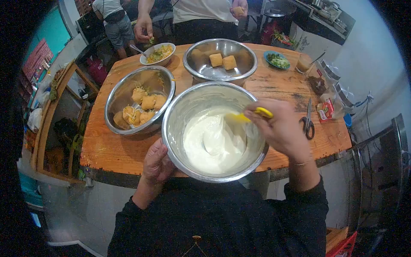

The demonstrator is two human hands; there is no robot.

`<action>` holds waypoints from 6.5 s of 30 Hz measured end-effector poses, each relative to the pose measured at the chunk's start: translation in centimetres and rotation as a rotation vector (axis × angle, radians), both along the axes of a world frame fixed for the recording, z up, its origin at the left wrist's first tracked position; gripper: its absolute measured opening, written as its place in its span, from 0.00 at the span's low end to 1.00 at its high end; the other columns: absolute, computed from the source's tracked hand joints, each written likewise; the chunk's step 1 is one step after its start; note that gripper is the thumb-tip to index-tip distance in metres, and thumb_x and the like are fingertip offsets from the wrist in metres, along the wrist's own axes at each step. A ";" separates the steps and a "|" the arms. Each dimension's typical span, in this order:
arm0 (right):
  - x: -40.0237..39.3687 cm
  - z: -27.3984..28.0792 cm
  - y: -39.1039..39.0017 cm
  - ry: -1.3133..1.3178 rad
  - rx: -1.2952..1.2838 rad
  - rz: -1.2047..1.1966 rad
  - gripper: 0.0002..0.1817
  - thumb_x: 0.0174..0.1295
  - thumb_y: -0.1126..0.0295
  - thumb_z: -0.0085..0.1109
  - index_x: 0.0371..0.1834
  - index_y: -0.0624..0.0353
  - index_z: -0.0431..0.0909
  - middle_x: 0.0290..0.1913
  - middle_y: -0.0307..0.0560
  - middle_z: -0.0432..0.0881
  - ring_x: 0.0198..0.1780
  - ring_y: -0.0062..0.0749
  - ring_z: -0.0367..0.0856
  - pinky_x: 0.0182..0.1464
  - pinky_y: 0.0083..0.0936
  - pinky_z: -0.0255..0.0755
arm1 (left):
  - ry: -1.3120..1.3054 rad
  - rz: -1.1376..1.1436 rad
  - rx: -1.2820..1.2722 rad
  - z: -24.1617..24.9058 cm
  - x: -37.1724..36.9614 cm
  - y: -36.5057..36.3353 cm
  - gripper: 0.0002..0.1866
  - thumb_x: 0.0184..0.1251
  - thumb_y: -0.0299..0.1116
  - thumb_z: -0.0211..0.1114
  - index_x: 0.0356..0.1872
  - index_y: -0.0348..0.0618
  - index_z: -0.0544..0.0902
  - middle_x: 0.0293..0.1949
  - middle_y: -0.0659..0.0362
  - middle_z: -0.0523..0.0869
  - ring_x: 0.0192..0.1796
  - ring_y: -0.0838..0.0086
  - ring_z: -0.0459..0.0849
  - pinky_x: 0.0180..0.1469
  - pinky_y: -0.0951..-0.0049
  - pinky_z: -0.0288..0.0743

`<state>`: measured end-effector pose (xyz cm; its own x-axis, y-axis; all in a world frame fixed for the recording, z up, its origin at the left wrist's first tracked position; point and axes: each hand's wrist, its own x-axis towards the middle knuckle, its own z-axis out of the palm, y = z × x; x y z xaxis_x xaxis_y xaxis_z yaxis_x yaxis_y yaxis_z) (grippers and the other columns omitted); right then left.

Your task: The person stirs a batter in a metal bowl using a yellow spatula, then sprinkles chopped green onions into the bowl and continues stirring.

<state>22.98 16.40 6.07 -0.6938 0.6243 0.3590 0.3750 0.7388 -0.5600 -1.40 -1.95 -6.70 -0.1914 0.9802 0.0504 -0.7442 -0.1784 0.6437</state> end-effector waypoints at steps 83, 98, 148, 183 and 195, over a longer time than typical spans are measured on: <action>9.5 -7.3 5.0 0.489 -0.935 -0.201 0.16 0.75 0.62 0.50 0.49 0.66 0.80 0.27 0.44 0.84 0.22 0.22 0.80 0.25 0.18 0.77 | -0.028 -0.072 0.079 0.0 -0.3 -0.2 0.15 0.73 0.35 0.63 0.53 0.36 0.78 0.47 0.53 0.87 0.50 0.69 0.87 0.55 0.67 0.81; 8.5 -7.5 3.5 0.360 -1.047 -0.094 0.15 0.75 0.69 0.50 0.54 0.69 0.78 0.31 0.45 0.85 0.26 0.25 0.84 0.29 0.20 0.80 | -0.020 0.020 -0.007 -0.4 -0.2 -0.4 0.13 0.75 0.33 0.61 0.53 0.36 0.77 0.46 0.54 0.87 0.47 0.71 0.87 0.53 0.67 0.83; 2.8 0.6 -1.3 0.189 -0.196 0.007 0.08 0.68 0.68 0.63 0.40 0.62 0.84 0.28 0.42 0.82 0.27 0.21 0.77 0.31 0.21 0.70 | -0.022 0.012 0.013 -0.5 -0.2 -0.5 0.13 0.76 0.32 0.59 0.55 0.36 0.77 0.50 0.52 0.86 0.50 0.66 0.87 0.56 0.60 0.83; 0.5 -0.6 -3.0 0.104 -0.242 0.263 0.08 0.71 0.71 0.58 0.43 0.66 0.83 0.28 0.42 0.83 0.26 0.23 0.79 0.29 0.19 0.72 | -0.011 0.029 -0.020 -0.4 0.0 -0.5 0.13 0.76 0.32 0.59 0.55 0.36 0.77 0.49 0.53 0.87 0.50 0.68 0.87 0.53 0.64 0.83; 1.6 1.4 -4.0 -0.015 -0.170 0.294 0.08 0.69 0.70 0.59 0.42 0.62 0.83 0.36 0.50 0.86 0.36 0.36 0.85 0.41 0.32 0.76 | -0.007 0.000 -0.009 -1.3 -0.6 -0.5 0.13 0.76 0.31 0.59 0.55 0.36 0.78 0.49 0.54 0.87 0.49 0.70 0.87 0.54 0.65 0.83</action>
